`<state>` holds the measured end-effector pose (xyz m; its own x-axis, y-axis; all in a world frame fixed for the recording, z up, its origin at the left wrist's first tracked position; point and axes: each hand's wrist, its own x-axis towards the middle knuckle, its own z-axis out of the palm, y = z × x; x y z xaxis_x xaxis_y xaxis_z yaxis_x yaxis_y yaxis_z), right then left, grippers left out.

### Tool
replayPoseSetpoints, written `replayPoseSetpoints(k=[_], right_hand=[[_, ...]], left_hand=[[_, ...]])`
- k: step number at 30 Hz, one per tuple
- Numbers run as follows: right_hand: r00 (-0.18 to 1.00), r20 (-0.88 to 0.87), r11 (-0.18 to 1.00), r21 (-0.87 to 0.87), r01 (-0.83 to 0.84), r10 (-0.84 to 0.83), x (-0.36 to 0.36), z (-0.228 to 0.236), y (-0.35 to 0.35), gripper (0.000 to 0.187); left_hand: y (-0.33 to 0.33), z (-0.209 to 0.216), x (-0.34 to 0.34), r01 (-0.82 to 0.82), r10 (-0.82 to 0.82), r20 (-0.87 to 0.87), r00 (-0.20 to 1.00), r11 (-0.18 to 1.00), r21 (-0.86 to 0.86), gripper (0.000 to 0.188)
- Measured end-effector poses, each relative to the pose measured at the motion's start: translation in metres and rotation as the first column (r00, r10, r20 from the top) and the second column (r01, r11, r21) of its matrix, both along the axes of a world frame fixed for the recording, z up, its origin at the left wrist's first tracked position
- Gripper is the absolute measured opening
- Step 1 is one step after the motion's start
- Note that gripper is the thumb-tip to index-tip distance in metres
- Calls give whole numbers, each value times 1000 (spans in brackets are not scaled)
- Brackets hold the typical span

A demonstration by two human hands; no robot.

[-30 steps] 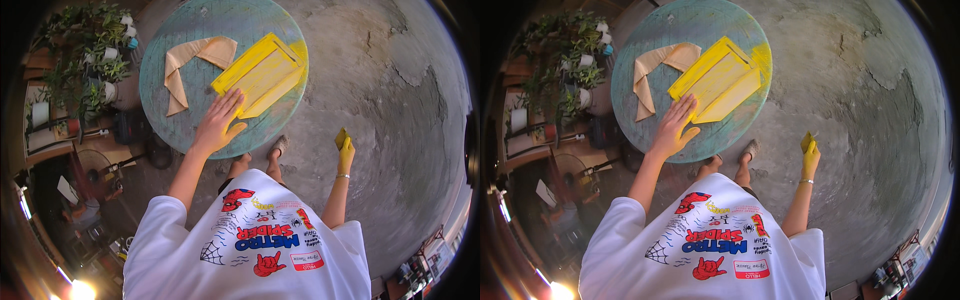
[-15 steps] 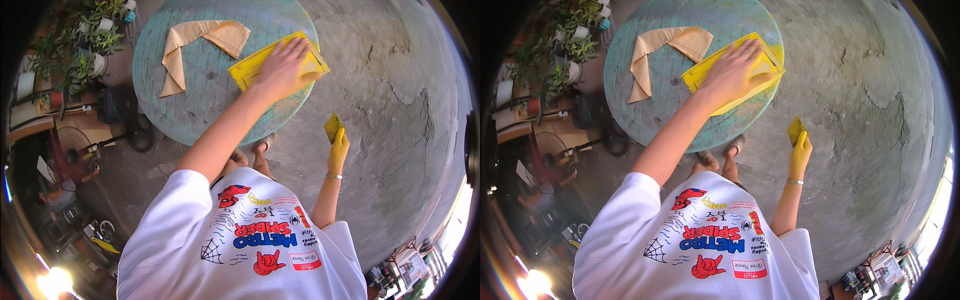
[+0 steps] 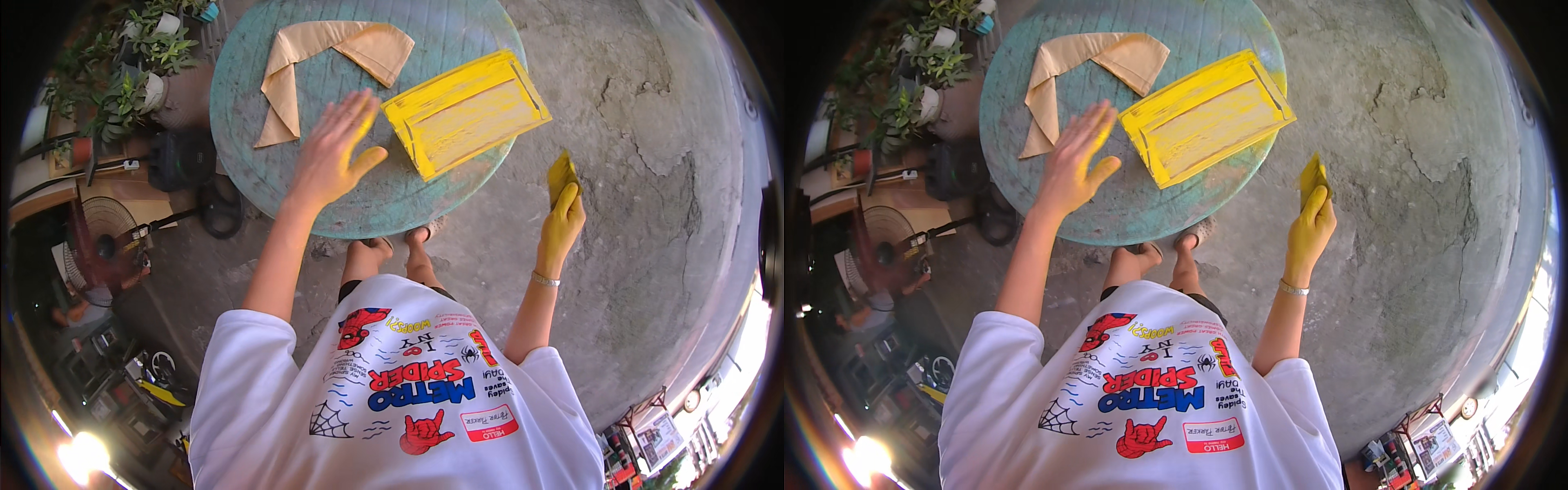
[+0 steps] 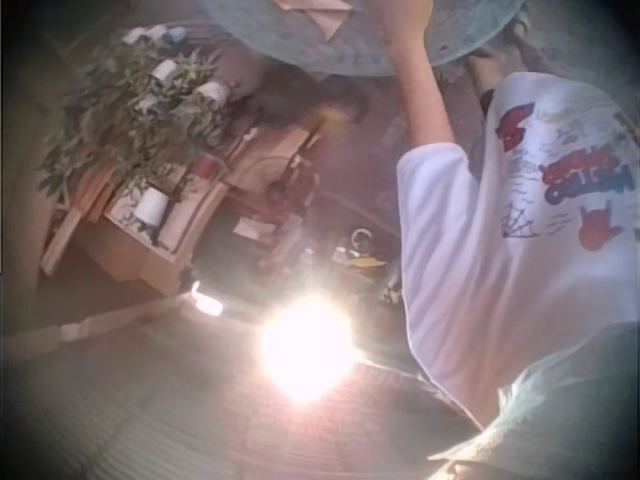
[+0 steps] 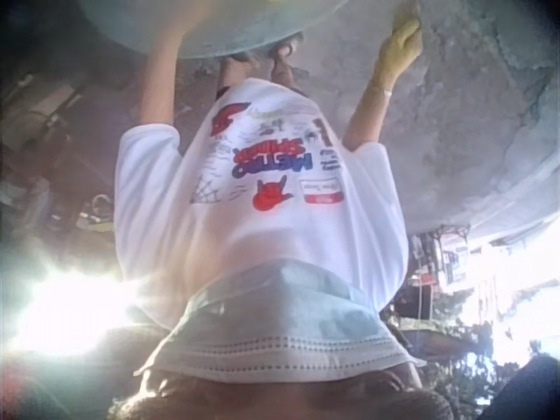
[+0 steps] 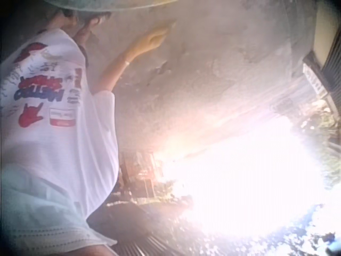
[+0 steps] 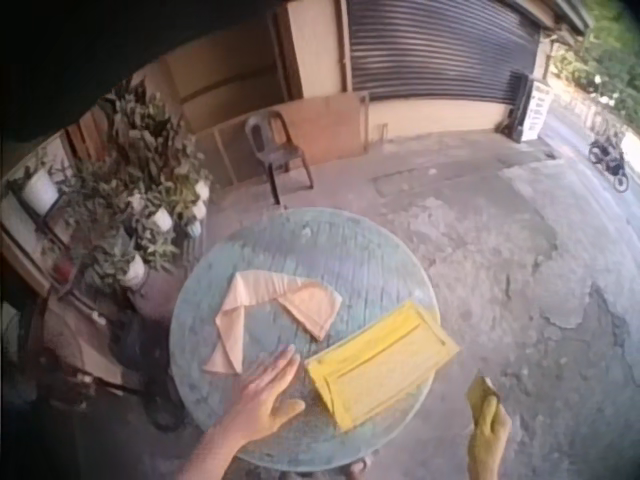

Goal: The person sands a small yellow-painted wooden box with a yellow sanding sponge. They rotate the box to sand multiple sides and edges while working at a round green table outdoors.

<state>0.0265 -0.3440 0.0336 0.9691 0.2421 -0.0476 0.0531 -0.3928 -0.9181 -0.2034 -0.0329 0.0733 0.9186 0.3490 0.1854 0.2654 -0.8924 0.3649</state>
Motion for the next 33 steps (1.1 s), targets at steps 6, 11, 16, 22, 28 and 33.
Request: replayPoseSetpoints(k=[6, 11, 16, 22, 28, 33], right_hand=[[731, 587, 927, -333, -174, 348, -1, 60, 74, 34], [595, 440, 707, -621, -338, 672, -50, 56, 127, 51], [538, 435, 643, -709, -290, 722, -50, 49, 143, 41], [626, 367, 583, -794, -174, 688, -60, 52, 182, 29], [770, 349, 673, -726, -138, 534, -10, 64, 198, 38], [497, 572, 721, -671, -173, 653, -103, 30, 198, 41]], left_hand=[[-11, -25, -1, -73, 142, 197, 970, 944, -322, 130], [-41, -62, 27, -19, 154, 301, 941, 913, -408, 150], [-52, -86, 46, 7, 144, 447, 883, 948, -319, 136], [-51, -93, 51, 29, 189, 464, 865, 905, -423, 125], [-50, -79, 49, 118, 186, 486, 854, 840, -529, 106], [-37, -91, 53, 167, 77, 483, 872, 881, -442, 107]])
